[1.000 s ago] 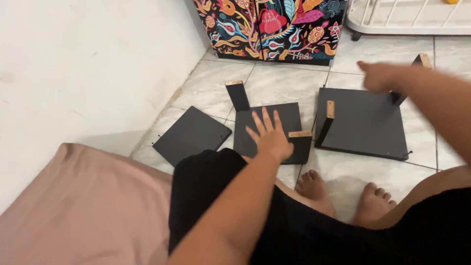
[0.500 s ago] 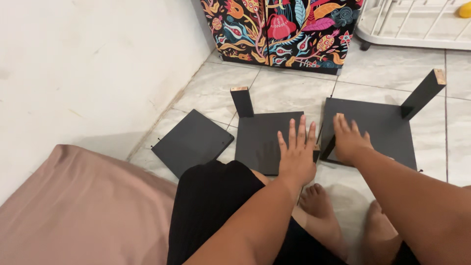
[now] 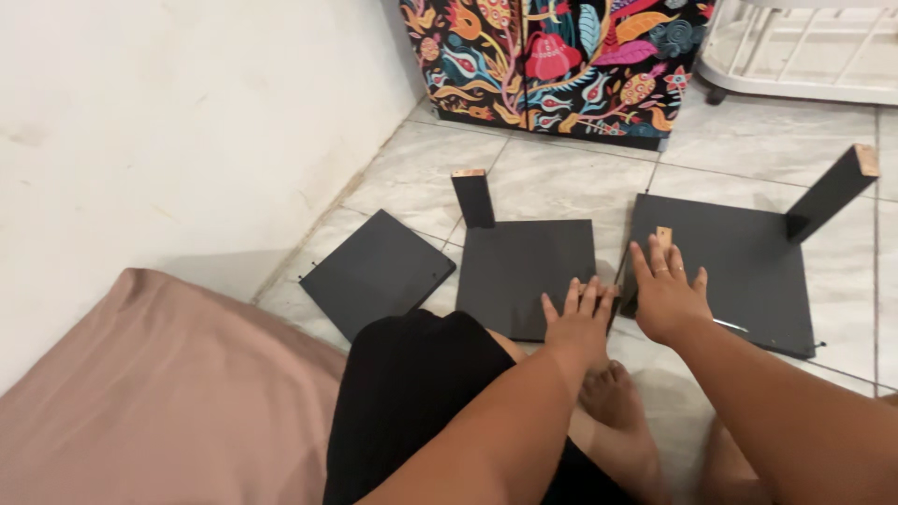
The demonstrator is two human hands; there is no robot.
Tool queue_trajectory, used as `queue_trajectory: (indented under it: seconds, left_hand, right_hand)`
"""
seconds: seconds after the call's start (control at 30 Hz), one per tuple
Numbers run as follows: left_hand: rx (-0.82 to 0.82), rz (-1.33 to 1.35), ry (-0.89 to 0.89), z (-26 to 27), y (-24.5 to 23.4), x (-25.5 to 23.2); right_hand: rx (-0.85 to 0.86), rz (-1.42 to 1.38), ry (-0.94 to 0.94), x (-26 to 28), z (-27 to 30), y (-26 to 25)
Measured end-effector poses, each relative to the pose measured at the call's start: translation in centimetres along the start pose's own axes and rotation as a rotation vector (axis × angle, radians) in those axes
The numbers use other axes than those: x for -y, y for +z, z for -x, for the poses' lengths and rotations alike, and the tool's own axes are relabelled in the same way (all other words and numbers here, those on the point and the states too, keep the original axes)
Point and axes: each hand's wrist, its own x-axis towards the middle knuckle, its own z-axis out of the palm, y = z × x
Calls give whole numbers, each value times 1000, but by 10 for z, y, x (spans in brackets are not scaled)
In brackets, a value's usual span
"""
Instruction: The person assembles a small black wooden stool by attaching its legs to the seat using a screwdriver. They align the legs, insert screws, and tighten them to secure the parts together.
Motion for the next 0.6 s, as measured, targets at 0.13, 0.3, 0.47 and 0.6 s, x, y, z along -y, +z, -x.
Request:
queue_trajectory:
  seconds: [0.13,0.3,0.47,0.6]
  left_hand:
    - [-98,7,-60,5,-4,1]
    - [-298,-13,-261,9,-20,5]
    - [12,303,-664,12,-55,18]
    - [-20,653,-894,16,-76,38]
  right_hand:
    - [131,103,-3,10,0,-1]
    - [24,-48,-4,26,-6,-8]
    - [111,-72,108,57,-21,-16]
    - [108,-148,133,82,-30,-16]
